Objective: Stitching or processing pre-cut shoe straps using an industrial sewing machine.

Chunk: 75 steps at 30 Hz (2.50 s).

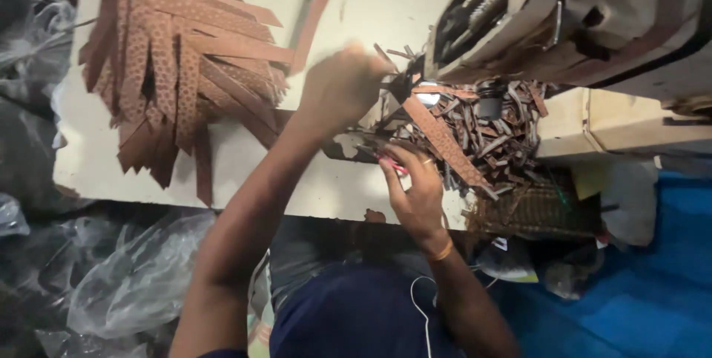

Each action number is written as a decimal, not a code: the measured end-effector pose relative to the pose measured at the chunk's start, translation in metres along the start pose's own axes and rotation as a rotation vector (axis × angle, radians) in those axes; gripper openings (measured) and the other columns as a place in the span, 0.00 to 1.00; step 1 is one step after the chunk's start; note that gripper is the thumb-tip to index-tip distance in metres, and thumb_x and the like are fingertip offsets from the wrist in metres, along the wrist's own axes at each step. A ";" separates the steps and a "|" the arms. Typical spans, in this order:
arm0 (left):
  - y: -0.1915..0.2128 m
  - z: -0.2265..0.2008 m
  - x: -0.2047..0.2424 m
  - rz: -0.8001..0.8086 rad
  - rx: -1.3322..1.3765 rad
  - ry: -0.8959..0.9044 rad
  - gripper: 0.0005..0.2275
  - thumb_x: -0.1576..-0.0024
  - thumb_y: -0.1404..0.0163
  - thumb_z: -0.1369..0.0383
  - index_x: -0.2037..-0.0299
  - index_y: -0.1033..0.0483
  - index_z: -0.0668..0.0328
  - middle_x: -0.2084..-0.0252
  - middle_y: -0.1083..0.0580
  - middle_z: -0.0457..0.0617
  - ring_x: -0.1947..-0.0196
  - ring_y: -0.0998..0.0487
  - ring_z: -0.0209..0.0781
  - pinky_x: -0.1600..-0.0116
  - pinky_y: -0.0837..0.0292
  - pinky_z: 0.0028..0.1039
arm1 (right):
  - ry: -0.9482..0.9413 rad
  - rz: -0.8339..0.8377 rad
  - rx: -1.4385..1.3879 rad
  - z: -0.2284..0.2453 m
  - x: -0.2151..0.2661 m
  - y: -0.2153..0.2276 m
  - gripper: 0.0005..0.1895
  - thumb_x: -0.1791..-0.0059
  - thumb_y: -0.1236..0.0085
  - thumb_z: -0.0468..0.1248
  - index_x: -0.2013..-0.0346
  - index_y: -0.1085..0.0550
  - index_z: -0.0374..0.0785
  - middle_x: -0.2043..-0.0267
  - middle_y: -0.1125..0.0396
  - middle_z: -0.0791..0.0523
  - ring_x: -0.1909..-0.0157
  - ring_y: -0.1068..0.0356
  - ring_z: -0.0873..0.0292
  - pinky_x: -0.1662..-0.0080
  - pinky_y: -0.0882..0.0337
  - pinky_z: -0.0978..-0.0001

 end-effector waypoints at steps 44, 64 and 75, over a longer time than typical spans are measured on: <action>-0.109 0.028 -0.010 -0.322 1.072 0.412 0.14 0.32 0.54 0.61 0.61 0.23 0.66 0.74 0.28 0.45 0.75 0.30 0.28 0.71 0.34 0.24 | -0.233 -0.152 -0.030 -0.122 0.035 0.123 0.16 0.48 0.41 0.38 0.46 0.22 0.37 0.60 0.29 0.54 0.59 0.34 0.59 0.55 0.34 0.67; -0.102 -0.060 0.157 -0.125 0.303 -0.340 0.19 0.45 0.50 0.74 0.42 0.27 0.62 0.46 0.25 0.55 0.38 0.27 0.51 0.28 0.42 0.46 | 0.026 0.312 -0.060 -0.056 0.049 0.010 0.07 0.53 0.38 0.34 0.61 0.23 0.37 0.59 0.27 0.51 0.56 0.27 0.45 0.53 0.31 0.55; -0.127 0.003 0.213 -0.009 -0.050 -0.028 0.24 0.48 0.52 0.73 0.38 0.28 0.57 0.52 0.29 0.51 0.56 0.25 0.47 0.47 0.30 0.36 | 0.034 0.193 0.131 -0.052 0.002 -0.055 0.13 0.54 0.34 0.40 0.59 0.21 0.37 0.61 0.29 0.51 0.61 0.30 0.46 0.56 0.36 0.55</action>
Point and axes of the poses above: each hand's wrist, its own x-axis away from the middle knuckle, its own y-axis out of the back of the hand, z = x × y, the point moved 7 cm from there along -x, towards the middle knuckle
